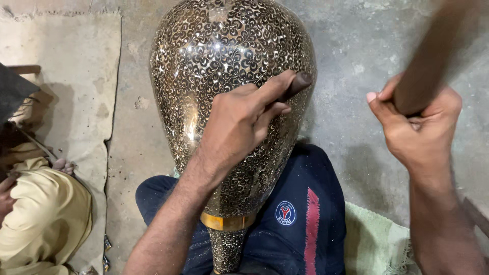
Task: The person sits on the floor with a large engraved brass vase resting on their lap. They hold a small punch against the vase surface with one hand and strike it with a wooden mallet in the other hand, working around the patterned surface to shape or set the engraved design.
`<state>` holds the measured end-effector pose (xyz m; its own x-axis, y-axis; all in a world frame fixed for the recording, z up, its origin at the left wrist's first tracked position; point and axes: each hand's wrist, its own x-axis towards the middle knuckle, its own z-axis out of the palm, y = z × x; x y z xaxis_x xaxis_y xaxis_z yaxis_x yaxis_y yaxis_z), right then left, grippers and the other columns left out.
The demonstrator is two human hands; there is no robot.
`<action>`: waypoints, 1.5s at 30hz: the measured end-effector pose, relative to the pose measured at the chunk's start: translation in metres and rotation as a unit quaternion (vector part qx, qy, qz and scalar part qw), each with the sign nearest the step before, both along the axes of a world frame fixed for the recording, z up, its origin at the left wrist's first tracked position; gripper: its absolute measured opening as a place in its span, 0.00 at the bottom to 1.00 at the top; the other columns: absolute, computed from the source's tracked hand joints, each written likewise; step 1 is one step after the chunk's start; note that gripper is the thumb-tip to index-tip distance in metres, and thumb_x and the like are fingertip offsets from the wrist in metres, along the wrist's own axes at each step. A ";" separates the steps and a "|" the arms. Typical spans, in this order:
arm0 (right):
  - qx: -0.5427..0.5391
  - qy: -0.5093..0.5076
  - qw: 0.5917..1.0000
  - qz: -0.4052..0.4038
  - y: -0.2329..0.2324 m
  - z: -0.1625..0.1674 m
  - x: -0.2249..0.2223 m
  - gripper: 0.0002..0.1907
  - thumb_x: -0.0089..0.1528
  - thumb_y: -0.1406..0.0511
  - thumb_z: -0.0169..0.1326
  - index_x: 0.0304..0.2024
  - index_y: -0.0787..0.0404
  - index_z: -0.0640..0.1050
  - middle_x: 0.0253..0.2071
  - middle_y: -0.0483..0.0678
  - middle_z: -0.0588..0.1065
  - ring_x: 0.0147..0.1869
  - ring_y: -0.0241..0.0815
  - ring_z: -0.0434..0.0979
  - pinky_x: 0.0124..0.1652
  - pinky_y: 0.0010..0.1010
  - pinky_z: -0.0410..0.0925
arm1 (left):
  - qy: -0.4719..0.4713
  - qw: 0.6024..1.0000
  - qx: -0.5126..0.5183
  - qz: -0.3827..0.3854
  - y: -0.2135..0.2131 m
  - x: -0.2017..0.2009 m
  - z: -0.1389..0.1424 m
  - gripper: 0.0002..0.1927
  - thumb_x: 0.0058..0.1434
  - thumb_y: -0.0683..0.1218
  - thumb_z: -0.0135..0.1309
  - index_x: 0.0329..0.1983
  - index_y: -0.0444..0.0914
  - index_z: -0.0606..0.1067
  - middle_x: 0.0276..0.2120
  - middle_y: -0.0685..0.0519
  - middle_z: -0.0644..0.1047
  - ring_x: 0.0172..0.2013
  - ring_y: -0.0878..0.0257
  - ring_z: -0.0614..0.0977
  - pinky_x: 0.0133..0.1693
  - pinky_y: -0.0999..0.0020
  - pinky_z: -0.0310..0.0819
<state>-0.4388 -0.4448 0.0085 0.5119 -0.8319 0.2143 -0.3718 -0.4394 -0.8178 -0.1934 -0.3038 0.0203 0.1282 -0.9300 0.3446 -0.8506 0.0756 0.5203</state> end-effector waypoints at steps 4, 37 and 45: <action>-0.106 0.043 0.993 0.009 0.001 -0.006 -0.002 0.06 0.60 0.75 0.64 0.37 0.68 0.78 0.27 0.50 0.70 0.31 0.38 0.67 0.34 0.30 0.61 | 0.006 1.000 0.027 -0.004 0.001 0.003 -0.002 0.16 0.70 0.46 0.60 0.60 0.44 0.75 0.32 0.52 0.82 0.30 0.67 0.84 0.30 0.73 0.85; -0.085 0.126 0.988 -0.014 0.011 -0.026 -0.004 0.06 0.64 0.69 0.62 0.41 0.63 0.77 0.34 0.55 0.73 0.37 0.51 0.75 0.38 0.37 0.66 | 0.002 0.998 0.027 -0.048 -0.001 0.009 0.002 0.21 0.71 0.48 0.59 0.66 0.47 0.72 0.28 0.54 0.81 0.28 0.67 0.81 0.27 0.73 0.82; -0.206 0.284 0.936 0.019 0.006 -0.009 0.015 0.11 0.55 0.72 0.63 0.40 0.60 0.80 0.28 0.54 0.73 0.37 0.54 0.75 0.35 0.45 0.66 | -0.003 0.998 -0.025 0.052 0.018 -0.011 -0.005 0.25 0.71 0.39 0.57 0.69 0.48 0.70 0.32 0.57 0.80 0.31 0.68 0.80 0.32 0.75 0.85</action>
<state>-0.4242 -0.4383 -0.0002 0.6682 -0.7176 0.1960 -0.6732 -0.6955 -0.2514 -0.2046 -0.2860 0.0155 0.2213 -0.8935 0.3909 -0.8586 0.0116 0.5126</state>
